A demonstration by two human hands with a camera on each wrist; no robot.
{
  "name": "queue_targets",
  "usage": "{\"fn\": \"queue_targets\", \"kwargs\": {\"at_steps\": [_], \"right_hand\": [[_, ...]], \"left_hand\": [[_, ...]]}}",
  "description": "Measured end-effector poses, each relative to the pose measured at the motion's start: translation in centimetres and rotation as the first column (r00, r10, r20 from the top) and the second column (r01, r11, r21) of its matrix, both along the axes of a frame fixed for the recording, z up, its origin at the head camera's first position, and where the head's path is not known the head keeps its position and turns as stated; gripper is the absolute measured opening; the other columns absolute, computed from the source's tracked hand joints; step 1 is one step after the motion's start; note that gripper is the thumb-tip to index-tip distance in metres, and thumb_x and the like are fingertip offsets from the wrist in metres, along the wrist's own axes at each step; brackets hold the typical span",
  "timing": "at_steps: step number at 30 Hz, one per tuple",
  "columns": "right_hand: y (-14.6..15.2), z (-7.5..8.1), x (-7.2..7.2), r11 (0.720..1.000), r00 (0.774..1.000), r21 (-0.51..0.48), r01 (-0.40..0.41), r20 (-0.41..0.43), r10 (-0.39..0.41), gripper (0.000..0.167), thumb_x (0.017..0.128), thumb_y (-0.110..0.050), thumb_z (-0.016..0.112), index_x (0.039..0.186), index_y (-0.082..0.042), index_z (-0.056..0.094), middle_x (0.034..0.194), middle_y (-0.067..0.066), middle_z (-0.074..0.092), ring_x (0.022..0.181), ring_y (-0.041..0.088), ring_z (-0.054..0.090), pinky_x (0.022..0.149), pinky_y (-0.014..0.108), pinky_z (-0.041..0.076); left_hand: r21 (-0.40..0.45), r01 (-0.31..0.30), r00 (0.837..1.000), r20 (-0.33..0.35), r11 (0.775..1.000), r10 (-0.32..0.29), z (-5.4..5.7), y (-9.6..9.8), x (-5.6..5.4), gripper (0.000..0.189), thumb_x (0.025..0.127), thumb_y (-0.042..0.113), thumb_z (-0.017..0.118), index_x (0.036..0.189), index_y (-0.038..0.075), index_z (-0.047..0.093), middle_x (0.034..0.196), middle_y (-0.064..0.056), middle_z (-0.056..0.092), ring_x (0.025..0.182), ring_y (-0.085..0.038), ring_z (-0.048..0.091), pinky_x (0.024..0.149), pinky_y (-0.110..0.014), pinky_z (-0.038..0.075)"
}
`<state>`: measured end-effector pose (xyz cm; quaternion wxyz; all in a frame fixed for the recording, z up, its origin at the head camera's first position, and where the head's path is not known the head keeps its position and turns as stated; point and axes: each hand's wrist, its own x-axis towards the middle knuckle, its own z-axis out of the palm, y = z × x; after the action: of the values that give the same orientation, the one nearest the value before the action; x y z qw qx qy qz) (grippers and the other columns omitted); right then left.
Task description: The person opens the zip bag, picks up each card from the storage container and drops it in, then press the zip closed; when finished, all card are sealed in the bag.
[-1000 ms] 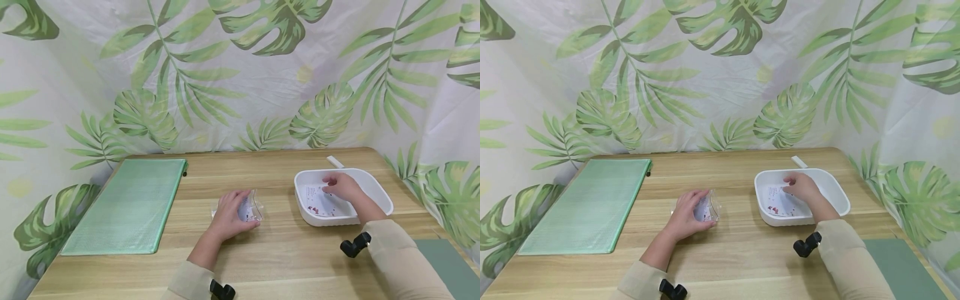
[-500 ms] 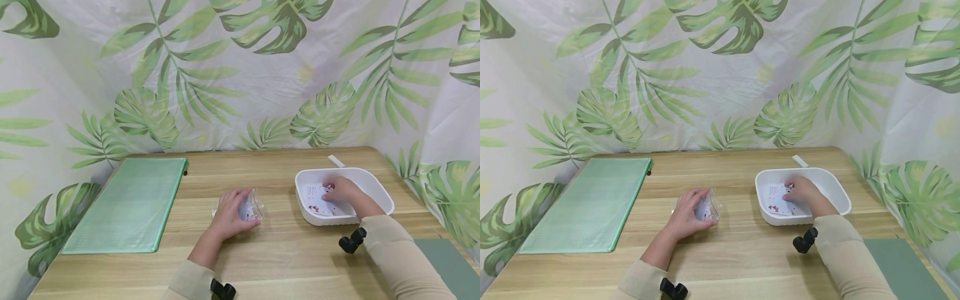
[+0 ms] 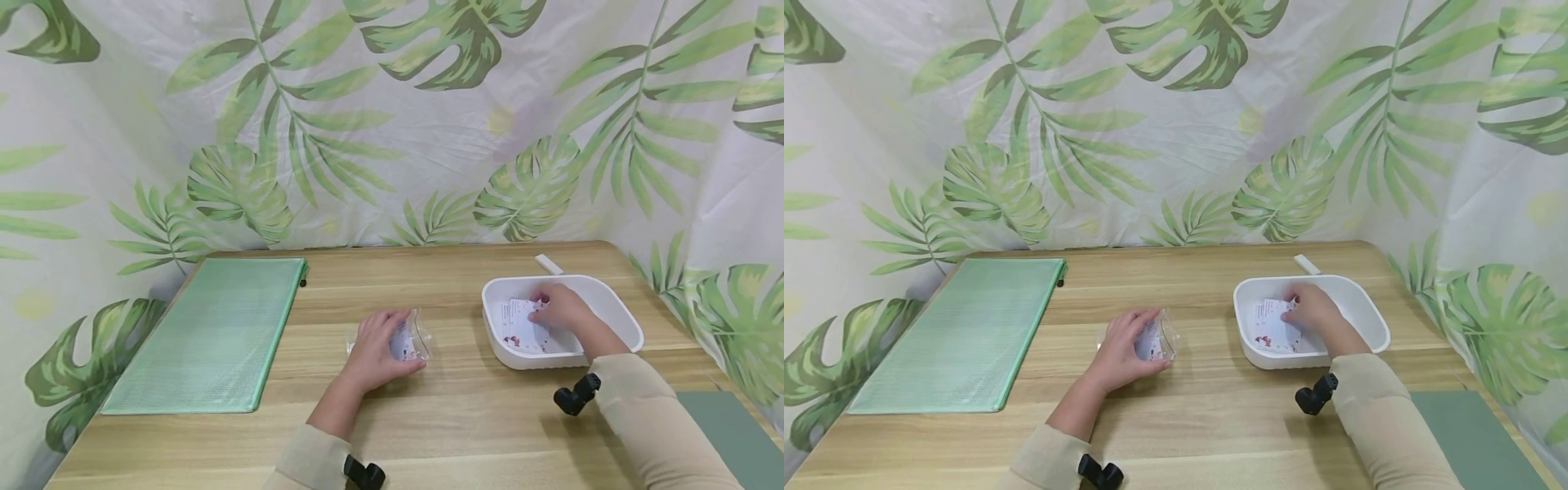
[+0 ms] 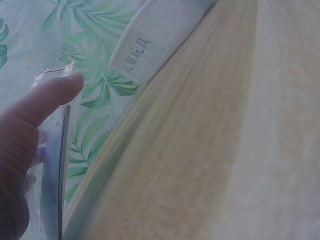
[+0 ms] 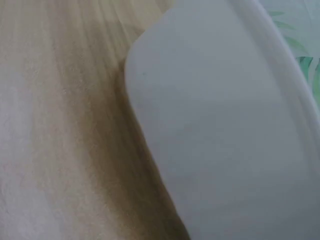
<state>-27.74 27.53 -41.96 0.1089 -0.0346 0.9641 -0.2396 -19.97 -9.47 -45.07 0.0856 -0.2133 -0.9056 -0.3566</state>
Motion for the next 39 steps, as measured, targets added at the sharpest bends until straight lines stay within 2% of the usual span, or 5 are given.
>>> {"fn": "queue_targets", "kwargs": {"at_steps": [6,14,22,32,39], "right_hand": [[0.2,2.1,0.7,0.998,1.0,-0.067,0.005,-0.006,-0.005,0.025,0.094,-0.017,0.064,0.113,-0.001,0.064,0.107,0.017,0.063,0.097,0.03,0.055,0.086,0.043,0.048],[0.7,5.7,2.2,0.991,0.998,-0.118,-0.067,-0.026,0.064,0.033,0.096,-0.015,0.059,0.122,0.004,0.064,0.108,0.02,0.068,0.092,0.023,0.065,0.083,0.043,0.056],[-0.1,7.6,4.1,0.963,0.994,-0.269,0.007,-0.103,-0.036,0.033,0.099,-0.017,0.055,0.118,0.009,0.059,0.103,0.021,0.066,0.086,0.017,0.066,0.075,0.027,0.057],[-3.1,7.3,6.0,0.875,0.968,-0.483,0.039,-0.198,-0.153,0.035,0.093,-0.02,0.065,0.117,0.005,0.065,0.078,-0.02,0.065,0.074,0.0,0.059,0.066,0.022,0.052],[-6.4,5.9,6.9,0.82,0.99,-0.571,0.031,-0.097,-0.105,0.038,0.091,-0.014,0.067,0.123,0.007,0.063,0.081,-0.004,0.07,0.07,0.004,0.063,0.067,0.021,0.055]], "left_hand": [[-0.002,0.001,1.0,0.004,1.0,-0.001,0.0,0.0,0.1,0.089,0.065,0.044,0.083,0.142,0.013,0.051,0.134,-0.011,0.055,0.127,-0.035,0.046,0.11,-0.052,0.031],[-0.005,0.0,1.0,-0.005,1.0,0.0,0.0,0.0,0.0,0.089,0.065,0.044,0.084,0.141,0.012,0.051,0.132,-0.012,0.055,0.126,-0.035,0.046,0.109,-0.052,0.031],[-0.006,0.002,1.0,-0.011,1.0,-0.002,0.0,0.0,0.0,0.087,0.065,0.043,0.084,0.14,0.013,0.052,0.131,-0.012,0.056,0.126,-0.035,0.046,0.108,-0.052,0.032],[-0.01,0.001,1.0,-0.007,1.0,-0.001,0.1,0.0,0.0,0.088,0.065,0.043,0.084,0.14,0.011,0.052,0.132,-0.012,0.056,0.126,-0.035,0.047,0.11,-0.051,0.031],[-0.007,-0.003,1.0,-0.009,1.0,0.003,0.1,0.1,0.1,0.089,0.065,0.044,0.084,0.141,0.011,0.051,0.133,-0.013,0.056,0.126,-0.036,0.046,0.11,-0.052,0.031]]}}
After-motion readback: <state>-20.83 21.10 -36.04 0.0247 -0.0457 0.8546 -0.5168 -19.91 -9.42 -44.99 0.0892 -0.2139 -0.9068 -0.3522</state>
